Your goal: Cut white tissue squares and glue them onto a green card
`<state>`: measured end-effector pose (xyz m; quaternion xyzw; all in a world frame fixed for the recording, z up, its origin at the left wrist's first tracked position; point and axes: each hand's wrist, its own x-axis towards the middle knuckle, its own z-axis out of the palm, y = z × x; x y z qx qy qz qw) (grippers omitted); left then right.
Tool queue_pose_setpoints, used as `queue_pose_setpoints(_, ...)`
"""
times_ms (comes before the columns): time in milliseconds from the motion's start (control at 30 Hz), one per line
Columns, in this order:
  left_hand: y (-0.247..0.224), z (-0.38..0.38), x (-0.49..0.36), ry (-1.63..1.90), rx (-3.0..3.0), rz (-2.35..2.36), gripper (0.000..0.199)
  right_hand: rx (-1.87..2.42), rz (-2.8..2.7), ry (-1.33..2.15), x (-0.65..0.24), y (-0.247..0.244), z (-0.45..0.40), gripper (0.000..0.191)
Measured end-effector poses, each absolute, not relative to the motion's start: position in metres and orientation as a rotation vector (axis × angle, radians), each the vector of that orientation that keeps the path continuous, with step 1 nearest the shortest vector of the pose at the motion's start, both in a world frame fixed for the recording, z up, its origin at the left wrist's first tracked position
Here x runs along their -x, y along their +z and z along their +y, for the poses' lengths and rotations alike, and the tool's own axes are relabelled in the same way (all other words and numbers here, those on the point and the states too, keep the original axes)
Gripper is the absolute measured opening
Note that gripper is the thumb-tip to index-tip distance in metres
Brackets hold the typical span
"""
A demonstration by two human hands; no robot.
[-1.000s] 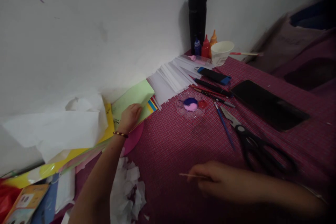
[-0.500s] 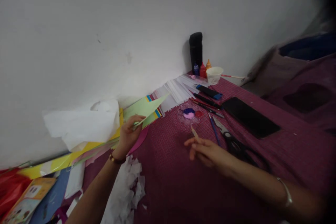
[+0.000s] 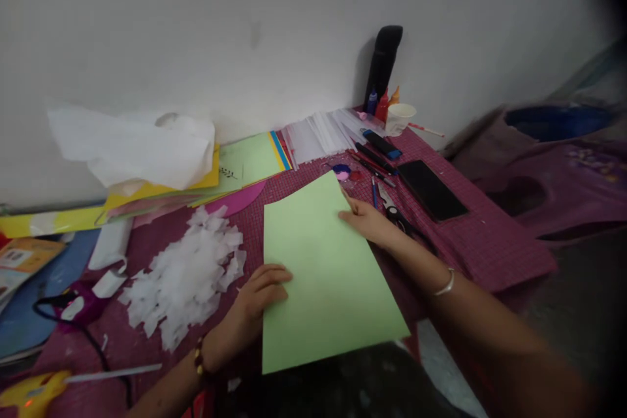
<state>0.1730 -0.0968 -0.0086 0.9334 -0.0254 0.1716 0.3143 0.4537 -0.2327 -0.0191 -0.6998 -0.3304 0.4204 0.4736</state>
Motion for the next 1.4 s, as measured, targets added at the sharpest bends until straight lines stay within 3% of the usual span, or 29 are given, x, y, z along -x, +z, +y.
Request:
queue_pose_setpoints(133, -0.028, -0.108, -0.164, 0.391, -2.470, -0.162, 0.023, 2.110, -1.129, 0.611, -0.453, -0.028, -0.233, 0.019)
queue_pose_setpoints(400, -0.024, -0.099, -0.149, 0.305, -2.633, -0.122, 0.021, 2.344, -1.169, 0.379, -0.449, -0.035, -0.219, 0.060)
queue_pose_setpoints(633, -0.025, -0.084, -0.144, 0.334, -2.685, -0.069, 0.020, 2.375, -1.310, 0.294, -0.454, -0.026, -0.200, 0.071)
queue_pose_setpoints(833, -0.015, -0.094, -0.116, 0.154, -2.927, 0.144, 0.055, 2.103, -1.247, 0.114, -0.471, -0.038, -0.203, 0.060)
queue_pose_setpoints(967, -0.011, -0.087, -0.109, 0.084, -3.031, 0.345, 0.042, 2.023, -1.182, 0.198, -0.473, -0.048, -0.205, 0.047)
queue_pose_setpoints(1133, -0.005, -0.064, -0.122, -0.042, -3.161, 0.127, 0.024, 2.098, -1.213, 0.251, -0.473, -0.038, -0.217, 0.040)
queue_pose_setpoints(1400, 0.018, -0.054, -0.147, 0.356, -3.224, 0.197, 0.021, 2.208, -1.287, 0.400, -0.475, -0.024, -0.223, 0.032)
